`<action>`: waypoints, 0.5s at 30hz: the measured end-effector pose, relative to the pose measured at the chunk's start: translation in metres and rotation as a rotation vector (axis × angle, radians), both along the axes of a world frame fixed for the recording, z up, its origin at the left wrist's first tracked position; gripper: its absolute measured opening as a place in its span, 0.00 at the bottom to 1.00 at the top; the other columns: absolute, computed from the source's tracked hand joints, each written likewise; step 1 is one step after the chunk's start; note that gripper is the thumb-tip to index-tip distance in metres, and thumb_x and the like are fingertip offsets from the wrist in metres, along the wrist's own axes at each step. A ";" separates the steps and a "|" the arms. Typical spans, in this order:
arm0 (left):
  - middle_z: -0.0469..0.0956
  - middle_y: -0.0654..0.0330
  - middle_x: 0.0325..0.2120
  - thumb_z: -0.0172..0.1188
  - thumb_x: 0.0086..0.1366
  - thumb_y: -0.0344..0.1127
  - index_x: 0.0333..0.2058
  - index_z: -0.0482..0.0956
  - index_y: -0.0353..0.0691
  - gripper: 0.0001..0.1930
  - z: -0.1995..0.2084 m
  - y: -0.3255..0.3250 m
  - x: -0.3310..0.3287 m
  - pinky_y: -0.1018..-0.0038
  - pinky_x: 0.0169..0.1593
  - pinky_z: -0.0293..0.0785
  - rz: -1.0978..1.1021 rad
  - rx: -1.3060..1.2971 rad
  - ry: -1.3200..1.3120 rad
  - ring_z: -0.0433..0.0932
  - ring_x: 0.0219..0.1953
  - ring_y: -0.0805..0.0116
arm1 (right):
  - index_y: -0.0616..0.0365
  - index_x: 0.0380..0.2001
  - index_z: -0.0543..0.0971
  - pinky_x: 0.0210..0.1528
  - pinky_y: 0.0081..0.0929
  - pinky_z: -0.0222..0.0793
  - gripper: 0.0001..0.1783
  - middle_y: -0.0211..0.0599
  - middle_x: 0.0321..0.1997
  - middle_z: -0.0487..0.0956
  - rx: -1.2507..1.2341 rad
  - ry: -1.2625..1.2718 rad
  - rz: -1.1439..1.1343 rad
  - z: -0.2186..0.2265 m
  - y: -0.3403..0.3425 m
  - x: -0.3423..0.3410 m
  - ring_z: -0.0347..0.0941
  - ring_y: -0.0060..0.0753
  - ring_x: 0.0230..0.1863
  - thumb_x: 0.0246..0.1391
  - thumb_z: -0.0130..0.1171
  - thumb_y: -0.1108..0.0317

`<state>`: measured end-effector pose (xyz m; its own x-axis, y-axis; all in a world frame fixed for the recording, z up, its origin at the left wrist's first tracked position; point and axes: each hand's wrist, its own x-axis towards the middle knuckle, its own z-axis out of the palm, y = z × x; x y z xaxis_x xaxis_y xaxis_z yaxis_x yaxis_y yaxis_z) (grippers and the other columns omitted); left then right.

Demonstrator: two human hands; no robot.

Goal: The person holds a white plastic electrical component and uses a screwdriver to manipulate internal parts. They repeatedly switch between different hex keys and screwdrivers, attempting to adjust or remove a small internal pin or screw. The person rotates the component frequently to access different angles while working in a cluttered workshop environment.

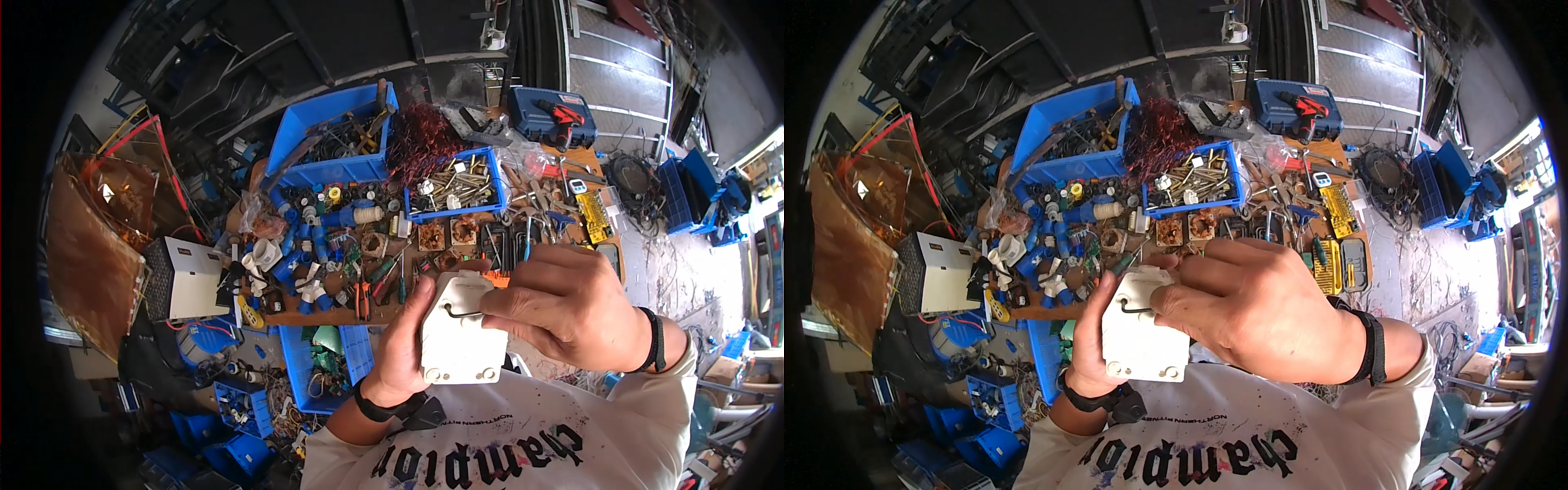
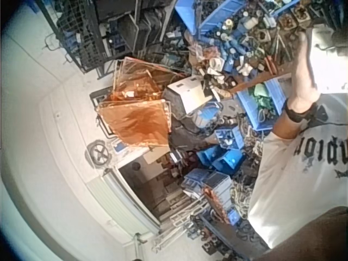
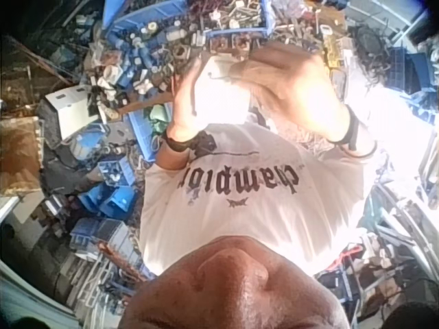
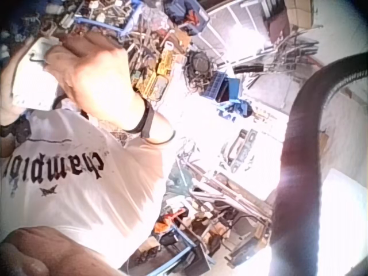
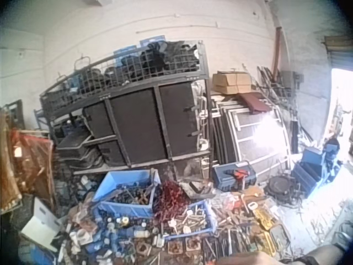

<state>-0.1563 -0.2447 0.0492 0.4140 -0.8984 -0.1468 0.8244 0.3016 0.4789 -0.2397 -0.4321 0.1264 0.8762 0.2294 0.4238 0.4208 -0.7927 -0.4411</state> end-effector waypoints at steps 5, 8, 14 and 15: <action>0.76 0.55 0.52 0.35 0.75 0.57 0.65 0.60 0.35 0.33 -0.001 0.003 -0.001 0.70 0.52 0.77 -0.014 -0.006 0.017 0.78 0.52 0.66 | 0.54 0.28 0.83 0.30 0.31 0.65 0.09 0.31 0.27 0.76 0.052 -0.136 -0.090 0.005 0.005 0.003 0.71 0.35 0.28 0.42 0.73 0.70; 0.76 0.56 0.52 0.36 0.75 0.57 0.66 0.58 0.35 0.34 -0.004 0.005 -0.001 0.69 0.52 0.77 -0.035 -0.050 0.043 0.78 0.51 0.67 | 0.56 0.29 0.82 0.31 0.30 0.66 0.08 0.32 0.28 0.77 0.130 -0.083 -0.087 0.009 0.003 0.003 0.72 0.36 0.29 0.43 0.72 0.73; 0.76 0.56 0.51 0.38 0.74 0.58 0.66 0.58 0.36 0.34 -0.007 0.009 -0.002 0.68 0.51 0.78 -0.067 -0.065 0.024 0.79 0.50 0.67 | 0.61 0.34 0.81 0.35 0.33 0.70 0.10 0.38 0.31 0.79 0.316 0.105 -0.061 0.011 0.004 0.001 0.75 0.41 0.32 0.46 0.67 0.81; 0.76 0.56 0.51 0.38 0.74 0.59 0.66 0.58 0.36 0.34 -0.007 0.010 -0.002 0.68 0.51 0.78 -0.066 -0.062 0.005 0.79 0.50 0.67 | 0.61 0.36 0.81 0.36 0.33 0.70 0.11 0.38 0.32 0.79 0.337 0.126 -0.069 0.011 0.005 0.000 0.76 0.41 0.32 0.47 0.66 0.82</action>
<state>-0.1586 -0.2349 0.0422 0.3526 -0.9312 -0.0919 0.8458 0.2752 0.4571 -0.2394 -0.4267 0.1375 0.9350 0.0334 0.3531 0.2968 -0.6184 -0.7276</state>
